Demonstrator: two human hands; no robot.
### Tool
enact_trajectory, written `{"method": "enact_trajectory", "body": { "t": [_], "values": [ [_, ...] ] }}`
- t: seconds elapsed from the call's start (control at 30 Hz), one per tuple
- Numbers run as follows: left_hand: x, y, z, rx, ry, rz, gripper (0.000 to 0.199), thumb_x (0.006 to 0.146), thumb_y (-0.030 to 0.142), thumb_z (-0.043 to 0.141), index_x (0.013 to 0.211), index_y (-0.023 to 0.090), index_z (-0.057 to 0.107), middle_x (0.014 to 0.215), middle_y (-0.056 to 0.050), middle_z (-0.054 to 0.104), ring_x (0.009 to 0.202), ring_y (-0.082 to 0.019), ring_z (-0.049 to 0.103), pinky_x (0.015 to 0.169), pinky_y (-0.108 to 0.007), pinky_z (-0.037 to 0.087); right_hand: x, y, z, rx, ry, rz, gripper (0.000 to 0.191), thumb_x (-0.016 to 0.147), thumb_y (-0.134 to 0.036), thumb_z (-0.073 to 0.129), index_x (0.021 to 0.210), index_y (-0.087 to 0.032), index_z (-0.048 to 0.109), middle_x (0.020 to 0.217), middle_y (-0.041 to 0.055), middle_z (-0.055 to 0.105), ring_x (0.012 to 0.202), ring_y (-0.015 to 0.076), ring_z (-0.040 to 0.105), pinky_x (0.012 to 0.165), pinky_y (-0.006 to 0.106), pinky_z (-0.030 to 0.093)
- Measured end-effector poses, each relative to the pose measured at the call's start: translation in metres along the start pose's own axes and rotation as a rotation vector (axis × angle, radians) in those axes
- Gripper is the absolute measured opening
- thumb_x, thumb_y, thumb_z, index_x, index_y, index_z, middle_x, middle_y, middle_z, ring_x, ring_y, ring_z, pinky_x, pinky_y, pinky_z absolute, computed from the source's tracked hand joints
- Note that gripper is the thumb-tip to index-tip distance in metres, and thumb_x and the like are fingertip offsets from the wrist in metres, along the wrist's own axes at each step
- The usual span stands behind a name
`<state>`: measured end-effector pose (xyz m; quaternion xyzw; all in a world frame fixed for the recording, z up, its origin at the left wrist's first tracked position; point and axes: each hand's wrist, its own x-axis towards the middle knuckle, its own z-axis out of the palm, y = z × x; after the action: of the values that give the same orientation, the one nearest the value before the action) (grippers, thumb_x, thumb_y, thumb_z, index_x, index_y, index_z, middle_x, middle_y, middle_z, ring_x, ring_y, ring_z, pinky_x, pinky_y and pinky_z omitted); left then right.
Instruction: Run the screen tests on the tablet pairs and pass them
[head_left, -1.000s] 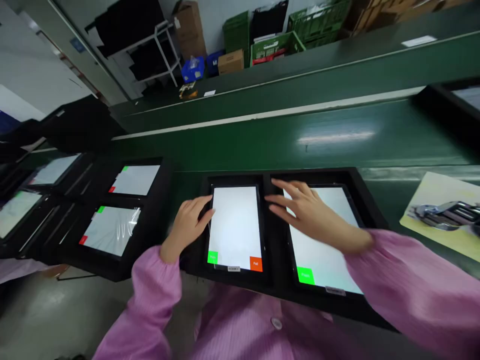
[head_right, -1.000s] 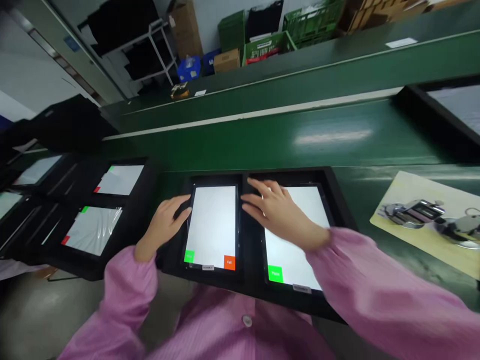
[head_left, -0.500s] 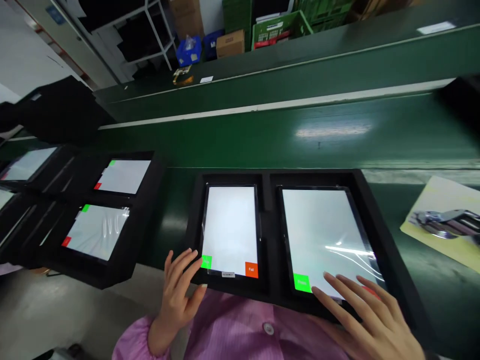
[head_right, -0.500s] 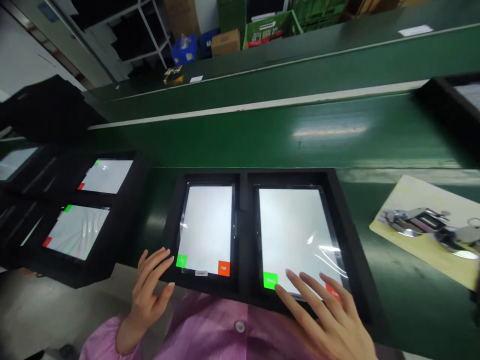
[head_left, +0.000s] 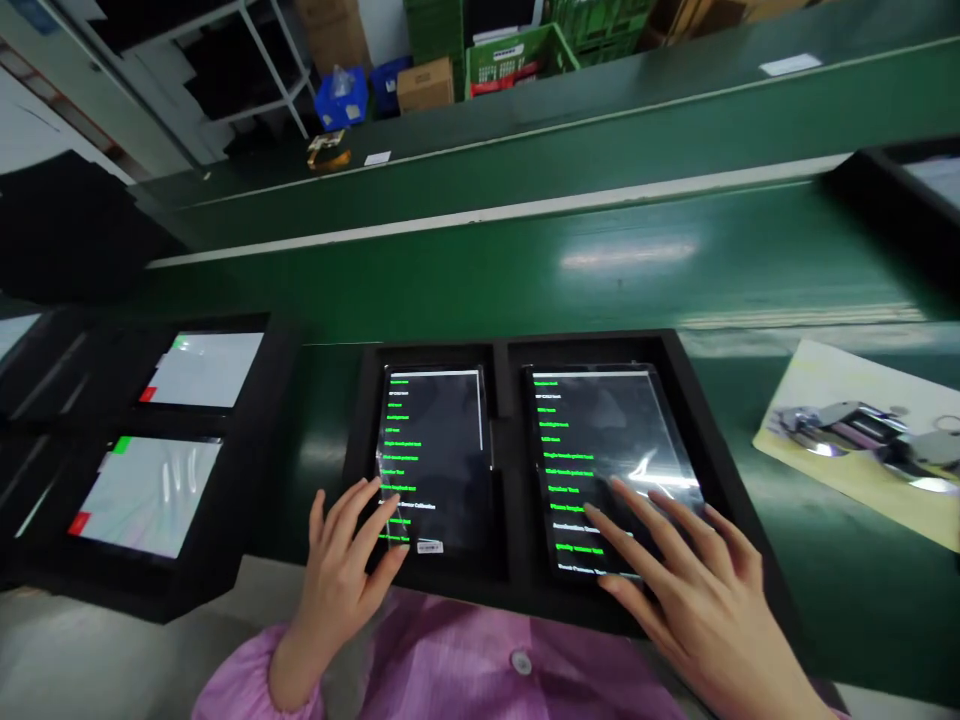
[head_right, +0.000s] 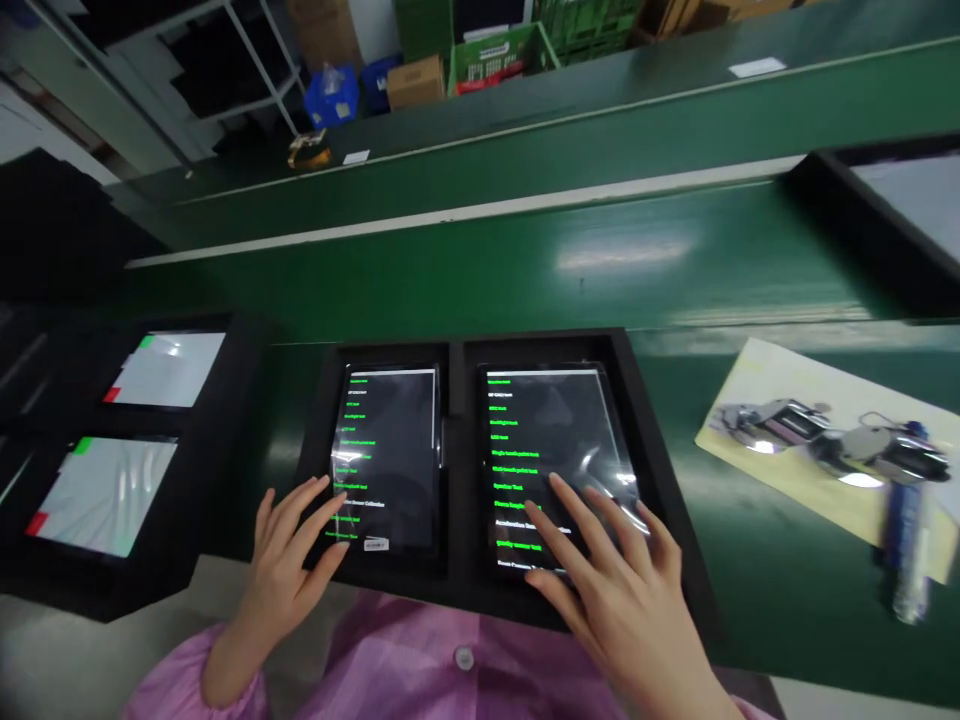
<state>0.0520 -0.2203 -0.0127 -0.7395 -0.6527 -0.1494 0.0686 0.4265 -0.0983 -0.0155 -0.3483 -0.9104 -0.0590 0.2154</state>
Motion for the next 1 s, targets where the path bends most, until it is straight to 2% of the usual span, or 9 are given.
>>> {"method": "enact_trajectory", "body": {
  "t": [0.1,0.2,0.3,0.4,0.43,0.57,0.67,0.8,1.0],
  "values": [
    [0.004,0.003,0.002,0.019,-0.008,-0.034,0.041,0.104,0.029,0.060,0.144,0.025,0.059,0.149,-0.013,0.062,0.138,-0.027,0.058,0.133,-0.052,0.016,0.002,0.006,-0.005,0.027,0.050,0.010,0.058,0.109,-0.038,0.045,0.165,-0.027,0.040,0.143,0.0193,0.062,0.119,0.0427,0.061,0.101,0.065,0.040],
    [0.006,0.002,0.000,0.046,-0.084,-0.084,0.042,0.105,0.039,0.057,0.147,0.030,0.059,0.158,-0.012,0.055,0.145,-0.033,0.052,0.131,-0.062,0.014,0.009,0.021,-0.016,0.037,0.074,0.080,0.066,0.108,-0.035,0.044,0.171,-0.034,0.025,0.138,0.0170,0.065,0.118,0.0442,0.062,0.099,0.064,0.042],
    [0.018,-0.006,-0.016,-0.016,-0.075,-0.141,0.048,0.108,0.050,0.048,0.151,0.031,0.054,0.164,-0.014,0.047,0.150,-0.038,0.046,0.128,-0.069,0.016,0.031,0.042,-0.027,0.059,0.067,0.151,0.056,0.109,-0.038,0.042,0.165,-0.040,0.038,0.134,0.0120,0.068,0.120,0.0427,0.062,0.100,0.063,0.044],
    [0.057,-0.023,-0.035,-0.122,0.096,-0.213,0.052,0.108,0.052,0.043,0.153,0.026,0.050,0.161,-0.016,0.051,0.149,-0.036,0.048,0.129,-0.065,0.022,0.072,0.067,-0.022,0.181,-0.011,0.173,0.042,0.111,-0.045,0.042,0.144,-0.029,0.062,0.129,0.0116,0.072,0.120,0.0366,0.065,0.100,0.057,0.048],
    [0.076,-0.031,-0.037,-0.149,0.120,-0.221,0.050,0.109,0.052,0.042,0.150,0.026,0.053,0.157,-0.015,0.056,0.147,-0.034,0.052,0.128,-0.062,0.025,0.088,0.075,-0.015,0.224,-0.105,0.183,0.046,0.111,-0.049,0.040,0.140,-0.022,0.064,0.133,0.0135,0.071,0.124,0.0350,0.063,0.103,0.055,0.048],
    [0.158,-0.060,-0.010,-0.195,-0.081,-0.197,0.050,0.110,0.053,0.033,0.128,0.024,0.070,0.132,-0.009,0.074,0.126,-0.031,0.065,0.116,-0.053,0.044,0.140,0.096,0.022,0.201,-0.288,0.213,0.049,0.112,-0.050,0.039,0.134,-0.018,0.069,0.131,0.0154,0.070,0.119,0.0323,0.064,0.098,0.050,0.051],
    [0.193,-0.071,0.025,-0.183,-0.153,-0.173,0.054,0.107,0.054,0.034,0.118,0.020,0.075,0.122,-0.012,0.076,0.119,-0.033,0.066,0.110,-0.053,0.047,0.154,0.099,0.042,0.187,-0.305,0.231,0.044,0.112,-0.046,0.043,0.119,-0.016,0.075,0.118,0.0146,0.071,0.110,0.0296,0.063,0.093,0.045,0.050],
    [0.195,-0.074,0.048,-0.158,-0.128,-0.158,0.056,0.106,0.056,0.034,0.120,0.020,0.075,0.119,-0.013,0.073,0.112,-0.033,0.064,0.102,-0.051,0.050,0.150,0.097,0.045,0.210,-0.293,0.223,0.041,0.112,-0.048,0.047,0.117,-0.017,0.074,0.119,0.0105,0.069,0.110,0.0262,0.060,0.094,0.040,0.046],
    [0.194,-0.079,0.046,-0.213,-0.128,-0.123,0.050,0.107,0.054,0.037,0.115,0.025,0.076,0.119,-0.010,0.073,0.110,-0.033,0.064,0.097,-0.051,0.049,0.149,0.099,0.041,0.231,-0.295,0.204,0.046,0.112,-0.055,0.045,0.114,-0.016,0.071,0.116,0.0103,0.069,0.106,0.0267,0.058,0.088,0.039,0.040]
  ]
}}
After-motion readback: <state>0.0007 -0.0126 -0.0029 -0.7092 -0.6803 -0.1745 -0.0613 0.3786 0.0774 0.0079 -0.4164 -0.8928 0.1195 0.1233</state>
